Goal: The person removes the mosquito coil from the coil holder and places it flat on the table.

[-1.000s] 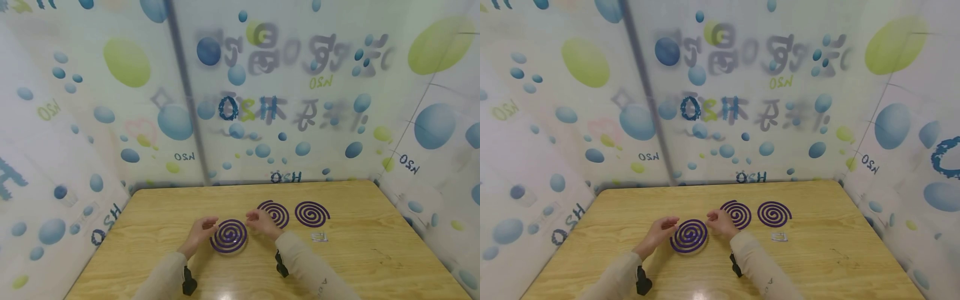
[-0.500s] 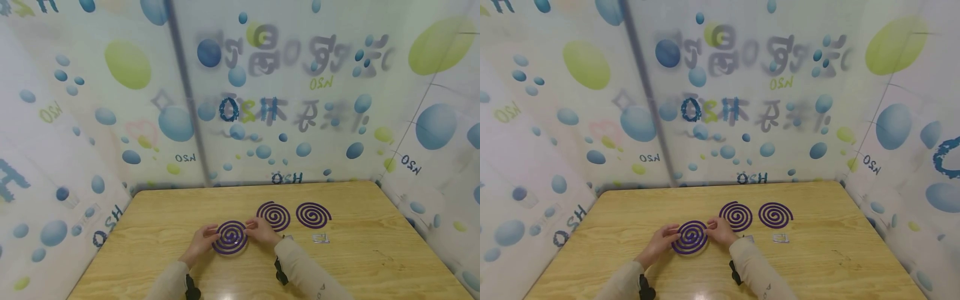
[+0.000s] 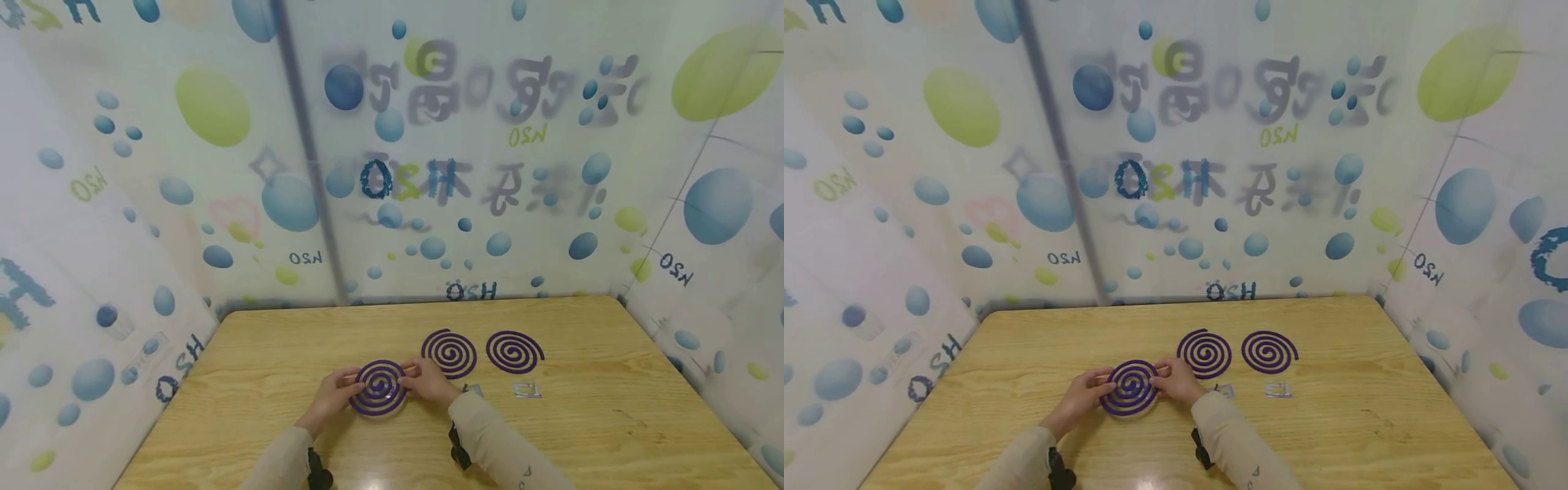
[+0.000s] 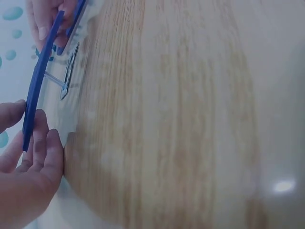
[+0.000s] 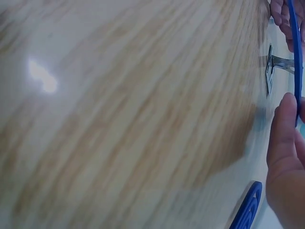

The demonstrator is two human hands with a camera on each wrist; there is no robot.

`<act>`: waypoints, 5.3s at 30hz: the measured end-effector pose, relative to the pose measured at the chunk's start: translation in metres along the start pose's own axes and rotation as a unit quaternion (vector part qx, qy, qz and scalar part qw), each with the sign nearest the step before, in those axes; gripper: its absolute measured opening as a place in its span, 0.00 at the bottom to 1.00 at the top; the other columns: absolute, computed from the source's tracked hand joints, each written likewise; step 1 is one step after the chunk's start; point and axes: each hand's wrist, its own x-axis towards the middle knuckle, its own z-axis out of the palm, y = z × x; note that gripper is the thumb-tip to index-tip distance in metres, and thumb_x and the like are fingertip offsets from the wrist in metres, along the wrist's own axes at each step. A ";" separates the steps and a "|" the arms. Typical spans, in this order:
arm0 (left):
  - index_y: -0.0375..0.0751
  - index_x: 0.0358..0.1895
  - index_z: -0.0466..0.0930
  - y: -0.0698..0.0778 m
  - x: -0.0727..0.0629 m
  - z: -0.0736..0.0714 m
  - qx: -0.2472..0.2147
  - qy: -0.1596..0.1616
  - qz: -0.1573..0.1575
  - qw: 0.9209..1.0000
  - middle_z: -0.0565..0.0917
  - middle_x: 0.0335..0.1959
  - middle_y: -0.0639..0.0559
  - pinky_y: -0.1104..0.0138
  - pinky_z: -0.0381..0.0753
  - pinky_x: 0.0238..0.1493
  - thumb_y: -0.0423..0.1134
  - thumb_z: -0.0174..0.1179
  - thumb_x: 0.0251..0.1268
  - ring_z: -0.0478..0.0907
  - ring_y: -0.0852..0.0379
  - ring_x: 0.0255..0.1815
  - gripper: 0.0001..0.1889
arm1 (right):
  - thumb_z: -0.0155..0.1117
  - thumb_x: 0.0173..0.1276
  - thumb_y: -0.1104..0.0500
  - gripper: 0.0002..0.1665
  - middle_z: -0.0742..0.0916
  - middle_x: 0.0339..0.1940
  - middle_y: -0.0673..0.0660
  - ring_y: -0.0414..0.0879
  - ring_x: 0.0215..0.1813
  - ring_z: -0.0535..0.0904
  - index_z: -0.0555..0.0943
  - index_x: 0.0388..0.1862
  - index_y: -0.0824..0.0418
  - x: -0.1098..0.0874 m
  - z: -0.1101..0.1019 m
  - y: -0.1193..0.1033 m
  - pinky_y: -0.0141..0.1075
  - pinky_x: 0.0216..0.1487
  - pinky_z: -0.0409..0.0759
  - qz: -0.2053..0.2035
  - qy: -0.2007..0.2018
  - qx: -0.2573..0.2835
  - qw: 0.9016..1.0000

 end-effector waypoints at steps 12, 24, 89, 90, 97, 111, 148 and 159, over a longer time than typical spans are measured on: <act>0.26 0.53 0.68 0.003 -0.002 0.000 -0.003 -0.009 -0.004 1.000 0.78 0.41 0.38 0.64 0.77 0.40 0.33 0.57 0.57 0.77 0.52 0.39 0.21 | 0.58 0.59 0.68 0.17 0.80 0.29 0.57 0.42 0.25 0.78 0.72 0.46 0.74 -0.001 -0.001 0.002 0.34 0.28 0.80 -0.016 -0.001 -0.007 1.000; 0.27 0.51 0.69 0.005 -0.003 0.001 -0.023 0.005 0.011 1.000 0.79 0.39 0.37 0.65 0.77 0.40 0.32 0.59 0.55 0.77 0.53 0.37 0.21 | 0.60 0.57 0.68 0.18 0.79 0.27 0.56 0.41 0.25 0.77 0.72 0.47 0.73 -0.001 -0.001 0.003 0.34 0.29 0.80 -0.011 0.005 0.002 1.000; 0.29 0.55 0.68 0.043 0.032 -0.012 -0.093 0.061 -0.012 0.994 0.76 0.47 0.35 0.62 0.77 0.43 0.30 0.56 0.58 0.77 0.48 0.43 0.21 | 0.57 0.60 0.69 0.17 0.81 0.32 0.61 0.53 0.32 0.79 0.73 0.49 0.69 0.025 -0.028 -0.048 0.46 0.38 0.79 -0.016 0.073 -0.036 0.997; 0.29 0.55 0.69 0.042 0.033 -0.011 -0.093 0.063 -0.012 0.994 0.76 0.47 0.35 0.62 0.77 0.43 0.30 0.57 0.57 0.77 0.48 0.43 0.20 | 0.57 0.60 0.69 0.17 0.81 0.33 0.61 0.53 0.32 0.79 0.73 0.49 0.69 0.025 -0.028 -0.048 0.45 0.38 0.79 -0.012 0.076 -0.037 0.996; 0.28 0.52 0.71 0.040 0.042 -0.006 -0.076 0.078 0.003 0.994 0.78 0.43 0.36 0.63 0.78 0.42 0.29 0.57 0.57 0.78 0.50 0.40 0.18 | 0.57 0.60 0.69 0.16 0.80 0.36 0.62 0.46 0.31 0.79 0.74 0.49 0.68 0.031 -0.028 -0.043 0.43 0.39 0.79 0.014 0.097 -0.036 0.995; 0.24 0.46 0.73 0.031 0.052 0.006 -0.050 0.115 0.027 0.992 0.79 0.37 0.34 0.63 0.79 0.37 0.24 0.56 0.53 0.78 0.50 0.35 0.15 | 0.56 0.58 0.73 0.17 0.80 0.36 0.64 0.59 0.36 0.78 0.74 0.48 0.71 0.035 -0.027 -0.033 0.43 0.37 0.79 0.023 0.105 -0.039 0.993; 0.22 0.40 0.74 0.000 0.056 0.008 -0.029 0.176 0.011 0.984 0.81 0.36 0.35 0.65 0.78 0.40 0.20 0.58 0.45 0.78 0.45 0.39 0.14 | 0.59 0.51 0.75 0.13 0.82 0.31 0.63 0.49 0.32 0.78 0.77 0.39 0.73 0.042 -0.012 -0.008 0.34 0.33 0.78 0.020 0.126 -0.084 0.988; 0.29 0.41 0.76 0.002 0.055 0.005 0.011 0.179 -0.027 0.983 0.80 0.38 0.39 0.58 0.73 0.47 0.24 0.59 0.49 0.76 0.46 0.42 0.13 | 0.60 0.53 0.73 0.13 0.83 0.35 0.64 0.54 0.39 0.79 0.78 0.40 0.73 0.042 -0.013 -0.005 0.38 0.40 0.78 0.008 0.129 -0.110 0.985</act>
